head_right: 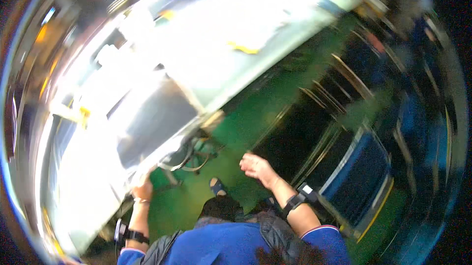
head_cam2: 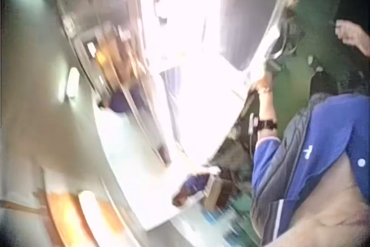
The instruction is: Inspecting, sorting, and placing solar cell panels into storage racks.
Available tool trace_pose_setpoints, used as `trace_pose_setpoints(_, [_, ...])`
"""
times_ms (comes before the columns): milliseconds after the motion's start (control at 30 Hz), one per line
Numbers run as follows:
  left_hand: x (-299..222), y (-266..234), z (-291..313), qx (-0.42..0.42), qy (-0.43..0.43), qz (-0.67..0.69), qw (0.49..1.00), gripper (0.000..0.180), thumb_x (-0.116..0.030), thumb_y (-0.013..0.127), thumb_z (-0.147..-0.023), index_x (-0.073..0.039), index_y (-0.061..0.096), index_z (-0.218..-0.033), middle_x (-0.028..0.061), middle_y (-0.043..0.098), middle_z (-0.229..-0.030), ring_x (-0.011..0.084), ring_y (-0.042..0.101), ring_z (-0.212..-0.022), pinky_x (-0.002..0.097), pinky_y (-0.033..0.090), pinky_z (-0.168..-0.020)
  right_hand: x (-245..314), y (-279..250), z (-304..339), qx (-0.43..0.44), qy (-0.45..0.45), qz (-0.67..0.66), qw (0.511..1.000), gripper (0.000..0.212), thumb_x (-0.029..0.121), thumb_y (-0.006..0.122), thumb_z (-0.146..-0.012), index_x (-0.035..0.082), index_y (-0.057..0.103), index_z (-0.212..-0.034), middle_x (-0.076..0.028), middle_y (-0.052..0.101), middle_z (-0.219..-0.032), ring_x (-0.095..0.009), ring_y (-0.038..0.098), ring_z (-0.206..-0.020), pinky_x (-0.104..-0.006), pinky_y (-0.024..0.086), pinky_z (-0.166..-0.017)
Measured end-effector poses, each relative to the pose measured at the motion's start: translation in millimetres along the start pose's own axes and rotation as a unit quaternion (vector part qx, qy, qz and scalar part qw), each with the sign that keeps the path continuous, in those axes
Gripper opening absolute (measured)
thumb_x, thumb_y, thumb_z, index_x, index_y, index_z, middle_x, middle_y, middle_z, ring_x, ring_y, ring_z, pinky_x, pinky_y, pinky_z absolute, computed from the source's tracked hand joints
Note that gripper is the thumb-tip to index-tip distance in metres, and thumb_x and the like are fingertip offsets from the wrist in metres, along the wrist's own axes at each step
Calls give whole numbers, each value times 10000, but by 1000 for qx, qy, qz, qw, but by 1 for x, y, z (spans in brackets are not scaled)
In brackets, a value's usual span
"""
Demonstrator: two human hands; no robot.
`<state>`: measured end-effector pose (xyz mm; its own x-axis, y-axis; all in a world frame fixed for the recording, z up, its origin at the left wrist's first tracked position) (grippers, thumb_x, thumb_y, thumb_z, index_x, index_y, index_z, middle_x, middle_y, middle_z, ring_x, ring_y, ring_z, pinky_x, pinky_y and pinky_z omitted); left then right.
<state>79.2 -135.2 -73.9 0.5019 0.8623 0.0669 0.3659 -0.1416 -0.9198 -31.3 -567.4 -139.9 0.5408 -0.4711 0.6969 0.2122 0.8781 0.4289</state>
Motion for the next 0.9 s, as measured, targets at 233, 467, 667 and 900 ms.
trace_pose_setpoints(233, [-1,-58,41,-29,-259,291,921,435,-205,796,-672,-40,622,-1035,160,591,-1150,337,558,-1081,424,449,-926,109,118,-118,80,91,82,989,535,392,614,-874,17,462,-1223,-215,594,-1125,-306,624,-981,-408,519,-850])
trace_pose_setpoints(467, [60,-32,94,107,-626,671,382,358,-155,660,-848,45,534,-1118,134,645,-977,213,650,-795,299,535,-679,143,169,-116,57,132,330,933,401,148,625,-864,45,491,-1228,-146,684,-869,-216,687,-734,-315,572,-621])
trace_pose_setpoints(667, [131,-34,23,-9,-459,587,667,556,-19,615,-840,-76,424,-1360,180,596,-1152,186,669,-786,305,547,-717,143,196,-166,23,-116,376,919,185,103,623,-870,25,623,-1038,-62,669,-881,-107,630,-724,-230,530,-667])
trace_pose_setpoints(900, [168,-3,43,135,-279,382,871,460,-46,595,-821,-166,561,-1263,32,413,-1421,306,213,-1390,438,167,-1121,138,181,-215,-29,-323,512,795,180,73,657,-846,11,661,-1015,-2,574,-922,-44,494,-730,-195,433,-693])
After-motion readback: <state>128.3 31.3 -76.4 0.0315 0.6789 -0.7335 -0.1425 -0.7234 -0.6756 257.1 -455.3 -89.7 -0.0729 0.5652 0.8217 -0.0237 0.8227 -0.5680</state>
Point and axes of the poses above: each hand's wrist, its own z-axis away from the middle knuckle, its own y-axis out of the palm, x = y × z, the point moved 1 cm from there along -z, towards the middle knuckle
